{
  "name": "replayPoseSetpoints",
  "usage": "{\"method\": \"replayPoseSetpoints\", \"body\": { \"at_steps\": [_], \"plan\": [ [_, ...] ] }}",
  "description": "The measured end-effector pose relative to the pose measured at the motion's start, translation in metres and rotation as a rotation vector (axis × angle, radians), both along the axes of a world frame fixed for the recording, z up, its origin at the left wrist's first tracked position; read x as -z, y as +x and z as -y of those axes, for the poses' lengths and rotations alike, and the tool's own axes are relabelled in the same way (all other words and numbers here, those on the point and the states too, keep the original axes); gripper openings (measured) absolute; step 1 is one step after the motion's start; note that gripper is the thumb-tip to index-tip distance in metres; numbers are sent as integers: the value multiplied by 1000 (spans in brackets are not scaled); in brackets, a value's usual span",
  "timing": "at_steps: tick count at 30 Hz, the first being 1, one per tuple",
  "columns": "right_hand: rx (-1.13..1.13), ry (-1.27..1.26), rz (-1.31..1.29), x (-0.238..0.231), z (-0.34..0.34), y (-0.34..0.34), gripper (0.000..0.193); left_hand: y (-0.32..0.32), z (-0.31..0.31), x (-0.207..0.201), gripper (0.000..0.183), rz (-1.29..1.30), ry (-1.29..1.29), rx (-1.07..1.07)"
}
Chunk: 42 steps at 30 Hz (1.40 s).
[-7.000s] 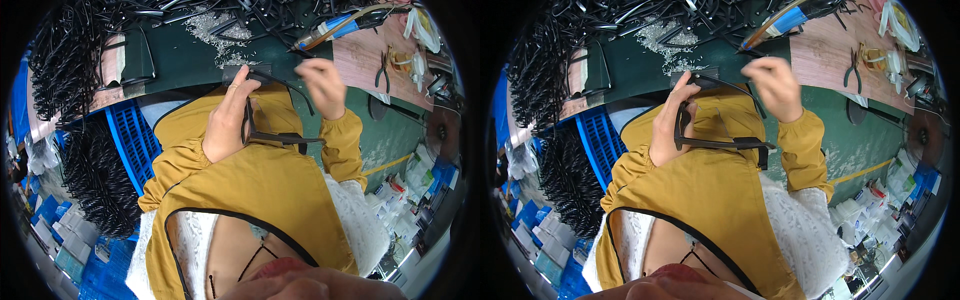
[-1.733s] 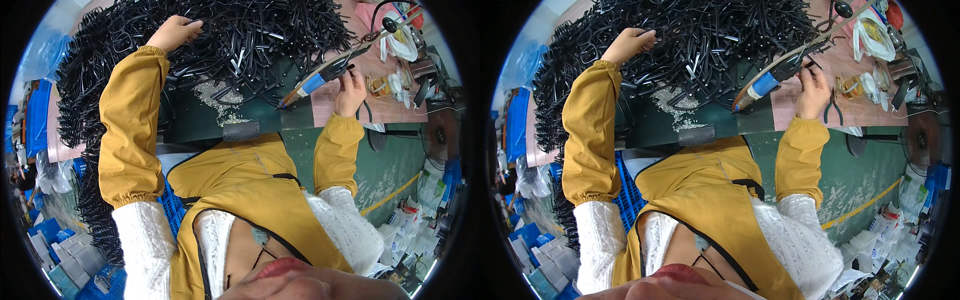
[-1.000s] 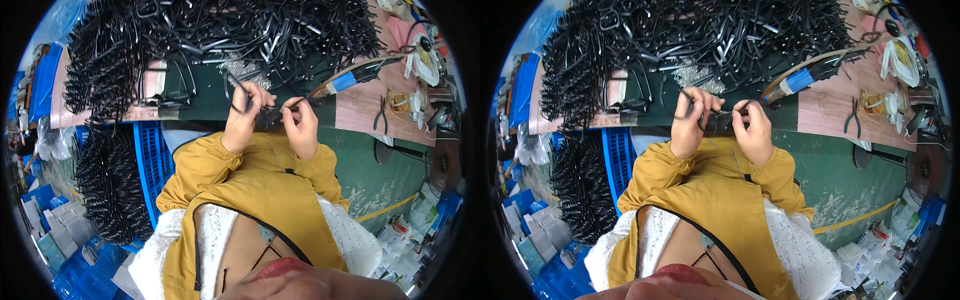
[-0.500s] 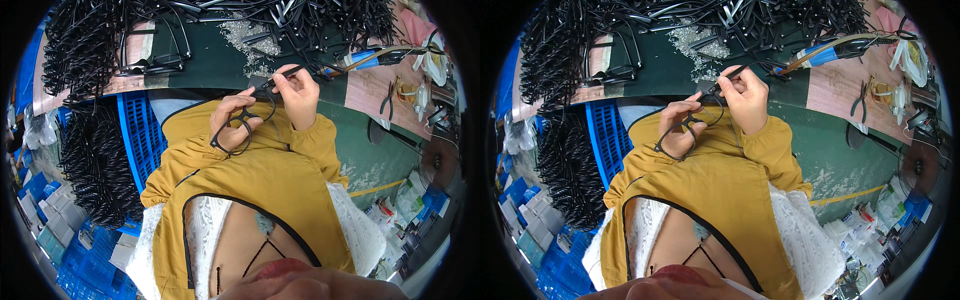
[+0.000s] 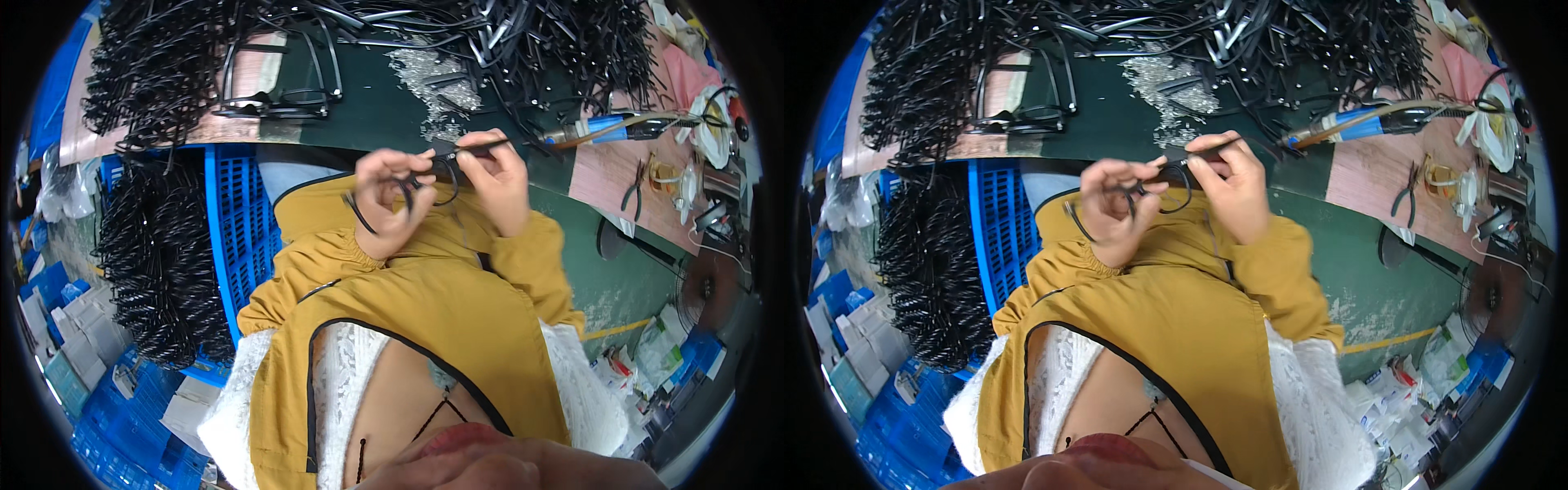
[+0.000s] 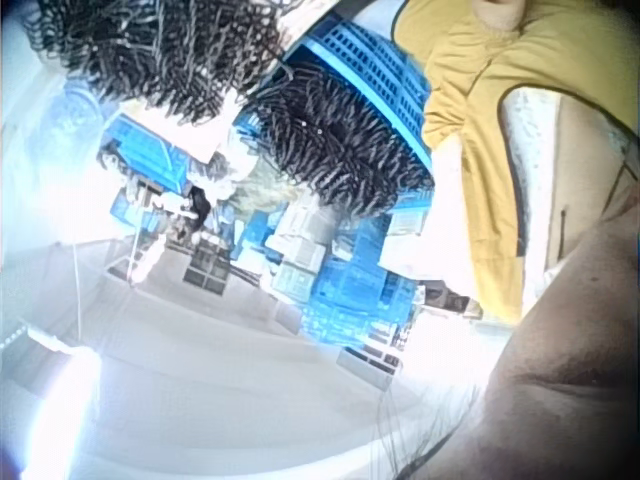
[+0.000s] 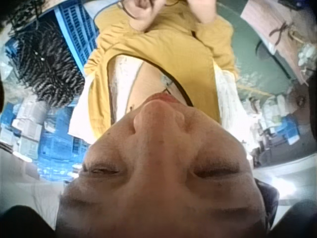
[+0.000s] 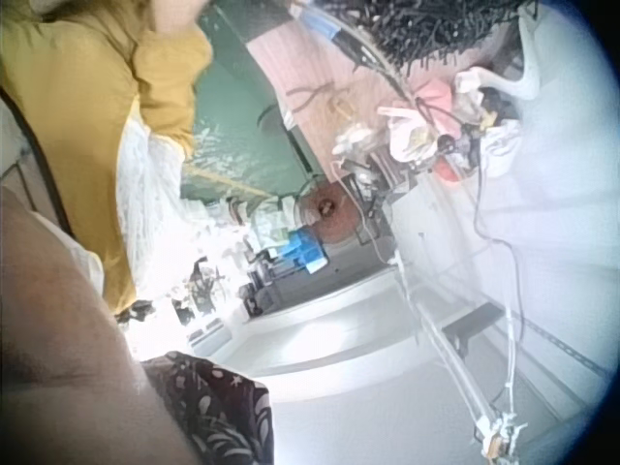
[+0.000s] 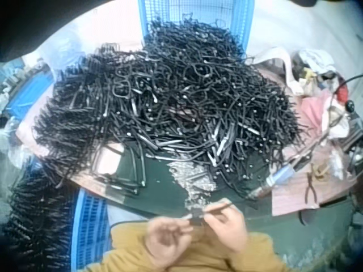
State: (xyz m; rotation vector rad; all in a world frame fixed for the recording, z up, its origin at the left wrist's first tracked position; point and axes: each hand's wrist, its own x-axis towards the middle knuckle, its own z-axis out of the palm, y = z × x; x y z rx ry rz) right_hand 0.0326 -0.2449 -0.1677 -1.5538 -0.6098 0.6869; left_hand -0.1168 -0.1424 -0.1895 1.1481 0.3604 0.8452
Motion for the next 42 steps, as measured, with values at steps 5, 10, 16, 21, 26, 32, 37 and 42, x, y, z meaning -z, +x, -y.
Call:
{"method": "replayPoseSetpoints", "body": {
  "at_steps": [5, 10, 16, 21, 26, 32, 37, 42],
  "plan": [
    [-379, -89, 297, -35, -56, 46, 28, -8, -39, -19, 29, -10, -405, -31],
    [8, 126, 1383, -41, -232, 73, 20, -11, -49, -22, 29, -63, -442, 105],
    [-207, 106, 841, -39, -177, 52, 21, -12, -57, -20, 38, -118, -439, 91],
    [-315, 282, -18, -60, -50, 30, 44, -5, -56, -20, 46, -174, -508, 171],
    [26, 336, 713, -80, 7, 39, 17, 2, -46, -22, 51, -329, -624, 402],
    [22, 33, 694, -46, 14, 29, 8, 5, -31, -22, 39, -522, -825, 833],
    [-192, 34, 301, -2, 7, 15, 16, 5, -29, -24, 43, -541, -786, 794],
    [-71, 97, 200, 10, 1, 14, 14, 6, -30, -27, 45, -532, -782, 811]
  ]
}}
